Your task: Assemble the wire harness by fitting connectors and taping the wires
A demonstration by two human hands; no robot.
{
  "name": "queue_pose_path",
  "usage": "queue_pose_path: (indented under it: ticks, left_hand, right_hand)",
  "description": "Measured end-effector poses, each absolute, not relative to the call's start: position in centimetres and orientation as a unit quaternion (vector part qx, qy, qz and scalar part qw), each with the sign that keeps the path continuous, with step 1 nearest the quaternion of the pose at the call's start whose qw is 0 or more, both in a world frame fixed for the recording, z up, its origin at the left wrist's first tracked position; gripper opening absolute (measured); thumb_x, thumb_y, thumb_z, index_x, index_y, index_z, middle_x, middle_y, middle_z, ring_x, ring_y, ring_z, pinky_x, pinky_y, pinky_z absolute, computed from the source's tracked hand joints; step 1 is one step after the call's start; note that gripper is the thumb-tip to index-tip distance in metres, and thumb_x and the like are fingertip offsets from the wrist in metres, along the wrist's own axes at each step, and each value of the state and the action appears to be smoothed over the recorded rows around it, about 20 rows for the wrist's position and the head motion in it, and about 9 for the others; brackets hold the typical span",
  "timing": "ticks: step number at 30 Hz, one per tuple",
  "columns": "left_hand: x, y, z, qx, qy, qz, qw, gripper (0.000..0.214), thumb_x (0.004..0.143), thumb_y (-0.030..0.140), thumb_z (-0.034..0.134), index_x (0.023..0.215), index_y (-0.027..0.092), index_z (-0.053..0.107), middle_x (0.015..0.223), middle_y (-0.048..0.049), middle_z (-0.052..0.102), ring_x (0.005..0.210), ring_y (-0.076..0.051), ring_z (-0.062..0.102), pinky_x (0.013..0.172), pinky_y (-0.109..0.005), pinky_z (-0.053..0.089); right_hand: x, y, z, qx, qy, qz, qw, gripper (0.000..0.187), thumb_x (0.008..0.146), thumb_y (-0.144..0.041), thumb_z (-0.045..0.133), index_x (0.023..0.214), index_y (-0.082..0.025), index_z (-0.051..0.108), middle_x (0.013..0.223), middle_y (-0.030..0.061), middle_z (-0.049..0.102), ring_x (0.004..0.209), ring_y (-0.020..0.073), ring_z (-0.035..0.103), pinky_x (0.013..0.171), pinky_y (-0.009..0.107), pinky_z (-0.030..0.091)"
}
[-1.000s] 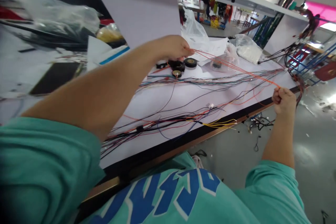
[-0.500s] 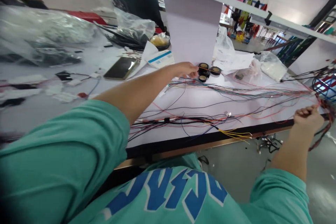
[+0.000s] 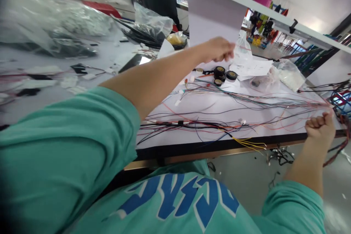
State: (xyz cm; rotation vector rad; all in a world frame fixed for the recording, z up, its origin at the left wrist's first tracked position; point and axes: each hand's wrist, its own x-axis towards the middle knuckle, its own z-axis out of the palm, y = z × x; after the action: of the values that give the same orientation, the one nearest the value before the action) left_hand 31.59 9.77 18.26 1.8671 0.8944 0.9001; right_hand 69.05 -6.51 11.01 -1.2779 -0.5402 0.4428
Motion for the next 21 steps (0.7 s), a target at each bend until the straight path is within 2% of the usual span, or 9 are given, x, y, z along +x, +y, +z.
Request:
queue_pose_path:
  ticks: [2, 4, 8, 11, 13, 15, 17, 19, 21]
  left_hand:
    - [30.5, 9.6, 19.3, 0.726, 0.302, 0.432, 0.442, 0.041, 0.098, 0.034, 0.025, 0.092, 0.013, 0.060, 0.067, 0.0009, 0.050, 0.045, -0.004, 0.025, 0.050, -0.023, 0.017]
    - [29.5, 9.4, 19.4, 0.759, 0.297, 0.413, 0.407, 0.037, 0.096, 0.035, 0.029, 0.094, 0.014, 0.061, 0.069, 0.0008, 0.052, 0.046, -0.004, 0.027, 0.050, -0.023, 0.019]
    - [27.7, 9.1, 15.0, 0.820, 0.482, 0.170, 0.258, 0.018, 0.075, 0.027, 0.061, 0.074, 0.010, 0.067, 0.059, -0.0046, 0.054, 0.056, -0.012, 0.044, 0.058, -0.026, 0.030]
    - [26.0, 8.9, 9.5, 0.809, 0.559, -0.043, 0.178, 0.030, 0.064, 0.038, 0.069, 0.081, 0.013, 0.070, 0.070, -0.0090, 0.063, 0.085, -0.026, 0.058, 0.074, -0.029, 0.038]
    - [24.6, 9.0, 6.6, 0.796, 0.574, -0.093, 0.171, 0.033, 0.067, 0.038, 0.067, 0.090, 0.016, 0.070, 0.083, -0.0123, 0.066, 0.098, -0.031, 0.057, 0.081, -0.032, 0.039]
    - [23.4, 9.2, 5.1, 0.781, 0.608, -0.076, 0.117, 0.033, 0.074, 0.030, 0.059, 0.102, 0.016, 0.067, 0.099, -0.0175, 0.065, 0.104, -0.033, 0.056, 0.084, -0.036, 0.040]
    - [22.8, 9.4, 5.0, 0.770, 0.635, -0.032, 0.056, 0.044, 0.078, 0.022, 0.053, 0.121, 0.013, 0.057, 0.116, -0.0227, 0.058, 0.110, -0.035, 0.054, 0.085, -0.039, 0.041]
    - [23.1, 9.3, 5.6, 0.761, 0.648, 0.006, 0.033, 0.055, 0.079, 0.025, 0.052, 0.132, 0.012, 0.045, 0.126, -0.0246, 0.050, 0.113, -0.036, 0.052, 0.085, -0.039, 0.041]
    - [24.3, 8.6, 6.2, 0.762, 0.645, 0.015, 0.065, 0.053, 0.079, 0.032, 0.053, 0.128, 0.012, 0.049, 0.121, -0.0223, 0.055, 0.110, -0.033, 0.054, 0.082, -0.034, 0.042]
  right_hand:
    - [68.9, -6.2, 10.9, -0.573, -0.250, 0.209, 0.752, 0.030, 0.075, -0.023, 0.054, 0.049, -0.020, 0.039, 0.038, -0.0050, 0.016, 0.037, 0.0081, 0.011, 0.046, 0.026, 0.009]
    - [69.0, -5.9, 10.7, -0.555, -0.256, 0.218, 0.761, 0.031, 0.079, -0.023, 0.050, 0.049, -0.020, 0.042, 0.037, -0.0044, 0.014, 0.038, 0.0086, 0.010, 0.046, 0.027, 0.009]
    - [69.3, -5.3, 10.3, -0.535, -0.263, 0.231, 0.769, 0.040, 0.086, -0.028, 0.038, 0.048, -0.023, 0.047, 0.037, -0.0032, 0.010, 0.038, 0.0103, 0.007, 0.047, 0.029, 0.006]
    - [69.2, -5.1, 10.1, -0.537, -0.271, 0.233, 0.764, 0.037, 0.083, -0.031, 0.040, 0.048, -0.025, 0.050, 0.036, -0.0032, 0.010, 0.038, 0.0104, 0.007, 0.047, 0.030, 0.005]
    - [68.9, -5.0, 10.0, -0.552, -0.278, 0.243, 0.747, 0.033, 0.081, -0.034, 0.046, 0.049, -0.025, 0.052, 0.034, -0.0041, 0.011, 0.037, 0.0099, 0.007, 0.048, 0.029, 0.006]
    - [68.6, -4.9, 10.1, -0.582, -0.286, 0.262, 0.715, 0.025, 0.075, -0.032, 0.054, 0.051, -0.024, 0.053, 0.033, -0.0053, 0.014, 0.037, 0.0092, 0.009, 0.047, 0.028, 0.008]
    - [68.1, -4.8, 10.2, -0.609, -0.293, 0.278, 0.682, 0.016, 0.068, -0.023, 0.057, 0.053, -0.023, 0.054, 0.035, -0.0058, 0.019, 0.038, 0.0085, 0.013, 0.047, 0.027, 0.010]
    - [67.7, -4.7, 10.3, -0.620, -0.288, 0.290, 0.670, 0.011, 0.064, -0.015, 0.056, 0.054, -0.021, 0.056, 0.039, -0.0050, 0.026, 0.040, 0.0081, 0.018, 0.046, 0.027, 0.013]
    - [67.5, -4.6, 10.4, -0.615, -0.277, 0.300, 0.674, 0.012, 0.065, -0.012, 0.054, 0.055, -0.019, 0.055, 0.044, -0.0036, 0.033, 0.042, 0.0078, 0.024, 0.045, 0.027, 0.015]
